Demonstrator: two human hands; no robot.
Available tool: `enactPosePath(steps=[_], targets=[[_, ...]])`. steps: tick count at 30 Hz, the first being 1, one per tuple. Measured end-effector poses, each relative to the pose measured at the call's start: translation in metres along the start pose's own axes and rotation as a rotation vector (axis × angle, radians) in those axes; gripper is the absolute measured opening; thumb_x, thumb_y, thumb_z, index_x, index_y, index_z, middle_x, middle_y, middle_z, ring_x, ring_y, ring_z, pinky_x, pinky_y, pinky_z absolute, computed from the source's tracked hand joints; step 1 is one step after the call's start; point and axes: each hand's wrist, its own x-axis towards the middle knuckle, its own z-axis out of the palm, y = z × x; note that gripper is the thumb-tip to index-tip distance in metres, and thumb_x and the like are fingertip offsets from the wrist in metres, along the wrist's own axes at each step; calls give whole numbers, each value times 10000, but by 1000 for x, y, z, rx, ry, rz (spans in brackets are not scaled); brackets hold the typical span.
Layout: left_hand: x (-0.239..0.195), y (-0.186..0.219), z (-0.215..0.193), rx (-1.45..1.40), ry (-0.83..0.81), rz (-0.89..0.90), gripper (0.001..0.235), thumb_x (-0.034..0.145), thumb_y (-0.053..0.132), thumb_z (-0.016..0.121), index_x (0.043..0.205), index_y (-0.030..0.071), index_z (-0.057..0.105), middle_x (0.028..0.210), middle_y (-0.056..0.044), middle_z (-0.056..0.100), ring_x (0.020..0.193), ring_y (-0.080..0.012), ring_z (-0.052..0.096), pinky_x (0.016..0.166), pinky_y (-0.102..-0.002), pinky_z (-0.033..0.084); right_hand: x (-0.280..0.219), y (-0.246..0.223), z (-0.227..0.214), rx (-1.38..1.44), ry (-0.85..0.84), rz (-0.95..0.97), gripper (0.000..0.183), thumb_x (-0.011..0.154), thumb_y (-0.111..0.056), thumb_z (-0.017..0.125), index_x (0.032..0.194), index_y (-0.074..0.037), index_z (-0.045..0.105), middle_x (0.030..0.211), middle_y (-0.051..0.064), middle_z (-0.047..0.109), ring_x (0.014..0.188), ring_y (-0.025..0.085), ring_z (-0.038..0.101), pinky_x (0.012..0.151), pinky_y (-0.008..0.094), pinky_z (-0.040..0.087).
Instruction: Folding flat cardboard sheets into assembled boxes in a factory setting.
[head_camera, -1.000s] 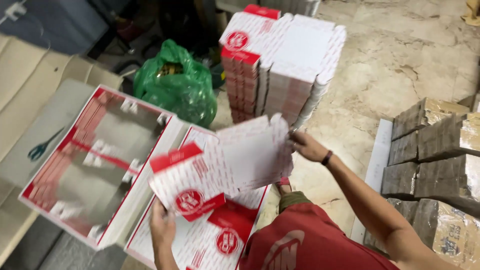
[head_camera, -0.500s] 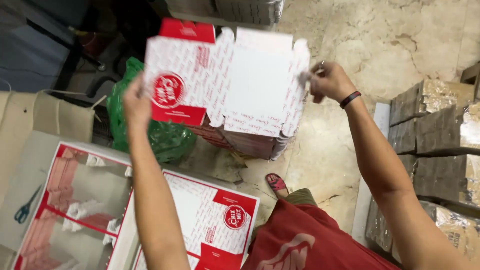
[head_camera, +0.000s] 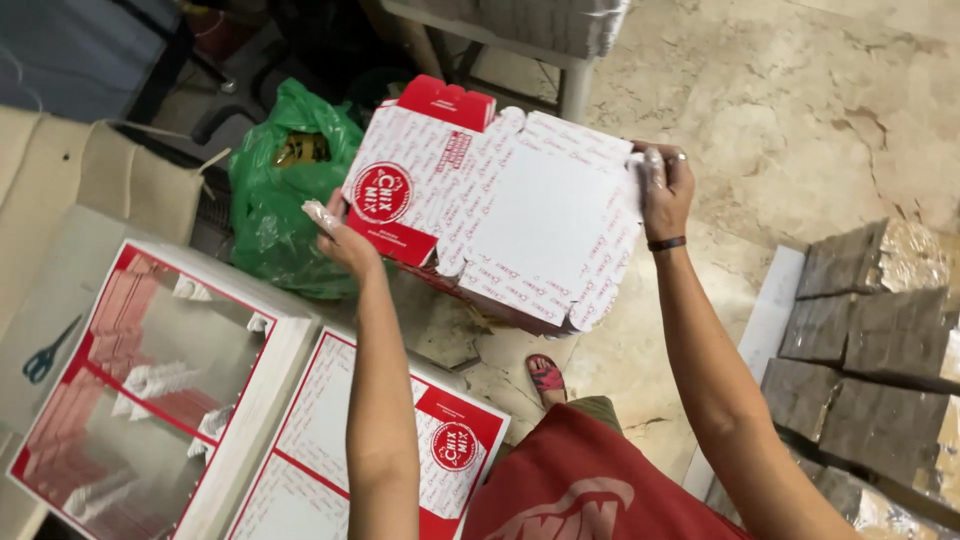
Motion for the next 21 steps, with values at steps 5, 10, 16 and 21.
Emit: enactPosePath(steps=[5,10,16,21], targets=[[-37,31,13,-181,155,-121,614,968,678,528,1141,156,803,1229,-132,733,1212,-269,656,1146,-403,424,-2,-4,0,91,37,21,257,1111,-196,534,1227,-45,706,1176,172,716,1078,215,648,985,380,501],[-45,45,22,-110,235,-119,630,949,696,535,956,134,821,980,-141,730,916,-247,685,980,-398,513,7,36,-7,118,38,65,196,1082,-170,615,1171,-31,721,1051,133,715,955,166,639,907,335,533],[-32,2,10,-65,196,18,553,985,616,570,985,105,780,954,-150,719,954,-280,687,965,-401,503,11,17,-7,131,-46,96,193,1080,-151,613,1209,-28,688,1094,141,682,1015,190,621,933,359,509],[-20,-36,19,27,229,119,453,1073,488,491,1008,151,787,955,-127,754,975,-277,713,950,-404,518,16,43,-23,60,-103,80,257,1077,-170,545,1226,-45,713,1069,95,672,1022,165,589,990,341,496]])
